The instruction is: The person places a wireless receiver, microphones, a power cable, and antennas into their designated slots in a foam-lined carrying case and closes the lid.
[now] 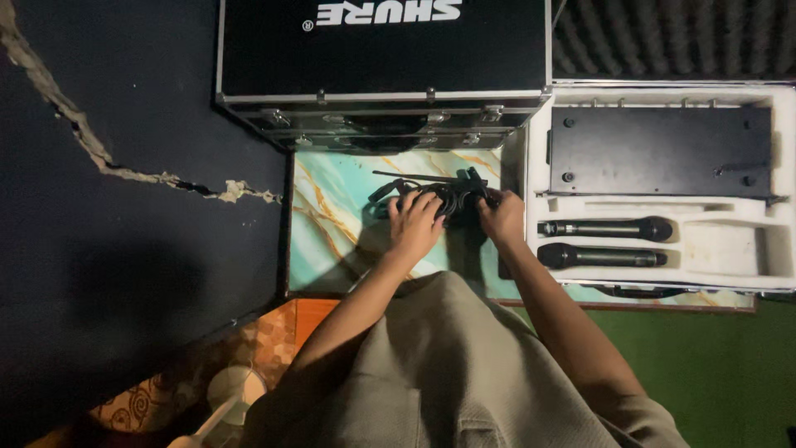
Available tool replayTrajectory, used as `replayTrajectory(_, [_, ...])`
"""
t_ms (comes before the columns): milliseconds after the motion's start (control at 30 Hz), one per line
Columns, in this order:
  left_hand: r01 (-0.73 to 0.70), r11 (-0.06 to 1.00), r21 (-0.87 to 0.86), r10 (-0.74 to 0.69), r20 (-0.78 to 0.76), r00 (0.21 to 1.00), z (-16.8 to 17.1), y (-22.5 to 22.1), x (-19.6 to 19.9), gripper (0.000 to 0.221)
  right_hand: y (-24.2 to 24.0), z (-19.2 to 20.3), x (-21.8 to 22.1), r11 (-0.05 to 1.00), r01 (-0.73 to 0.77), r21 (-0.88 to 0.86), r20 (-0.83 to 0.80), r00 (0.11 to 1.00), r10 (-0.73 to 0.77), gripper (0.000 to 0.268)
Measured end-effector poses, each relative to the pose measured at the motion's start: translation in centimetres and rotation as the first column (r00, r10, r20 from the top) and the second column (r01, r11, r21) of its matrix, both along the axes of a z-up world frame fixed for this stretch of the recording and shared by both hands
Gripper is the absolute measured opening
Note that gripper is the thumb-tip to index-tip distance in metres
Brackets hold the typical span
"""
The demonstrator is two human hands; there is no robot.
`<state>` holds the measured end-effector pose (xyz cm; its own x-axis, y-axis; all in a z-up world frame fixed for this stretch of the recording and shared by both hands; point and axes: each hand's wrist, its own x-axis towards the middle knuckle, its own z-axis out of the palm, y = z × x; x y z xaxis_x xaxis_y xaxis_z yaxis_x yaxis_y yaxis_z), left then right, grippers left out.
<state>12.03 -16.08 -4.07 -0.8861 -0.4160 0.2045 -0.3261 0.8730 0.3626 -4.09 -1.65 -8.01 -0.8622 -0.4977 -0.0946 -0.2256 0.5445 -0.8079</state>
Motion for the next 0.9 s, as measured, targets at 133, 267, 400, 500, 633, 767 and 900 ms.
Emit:
replayTrajectory(133, [-0.020, 1.000, 0.020, 0.020, 0.002, 1.000, 1.3, 0.1, 0.9, 0.037, 0.5, 3.0, 0.8, 0.999, 0.036, 0.032, 0.106, 0.994, -0.039, 0.025])
replayTrajectory(267, [-0.090, 0.995, 0.039, 0.091, -0.046, 0.995, 3.8, 0.5, 1.2, 0.037, 0.4, 6.1, 1.3, 0.993, 0.071, -0.098, 0.228, 0.972, -0.048, 0.031])
replayTrajectory(400, [-0.170, 0.979, 0.117, 0.180, -0.083, 0.980, 6.8, 0.8, 2.2, 0.034, 1.2, 8.3, 1.5, 0.989, 0.068, -0.130, 0.244, 0.969, -0.035, 0.031])
replayTrajectory(500, [-0.114, 0.945, 0.308, 0.192, -0.239, 0.952, 8.5, 0.4, 2.4, 0.028, 1.6, 9.6, 1.5, 0.978, 0.075, -0.192, 0.288, 0.957, -0.017, 0.030])
replayTrajectory(633, [-0.109, 0.825, 0.555, 0.274, -0.225, 0.935, 9.0, 0.4, 2.2, 0.029, 1.9, 11.5, 1.5, 0.966, 0.107, -0.234, 0.373, 0.928, -0.012, 0.029])
replayTrajectory(767, [-0.023, 0.532, 0.846, 0.283, -0.152, 0.947, 8.5, 0.9, 1.2, 0.038, 2.1, 13.4, 1.6, 0.959, 0.010, -0.284, 0.265, 0.962, 0.068, 0.029])
replayTrajectory(900, [0.261, 0.240, 0.935, 0.272, -0.323, 0.906, 8.4, 1.2, -0.5, 0.048, 1.8, 15.1, 2.2, 0.945, 0.056, -0.323, 0.410, 0.908, 0.086, 0.029])
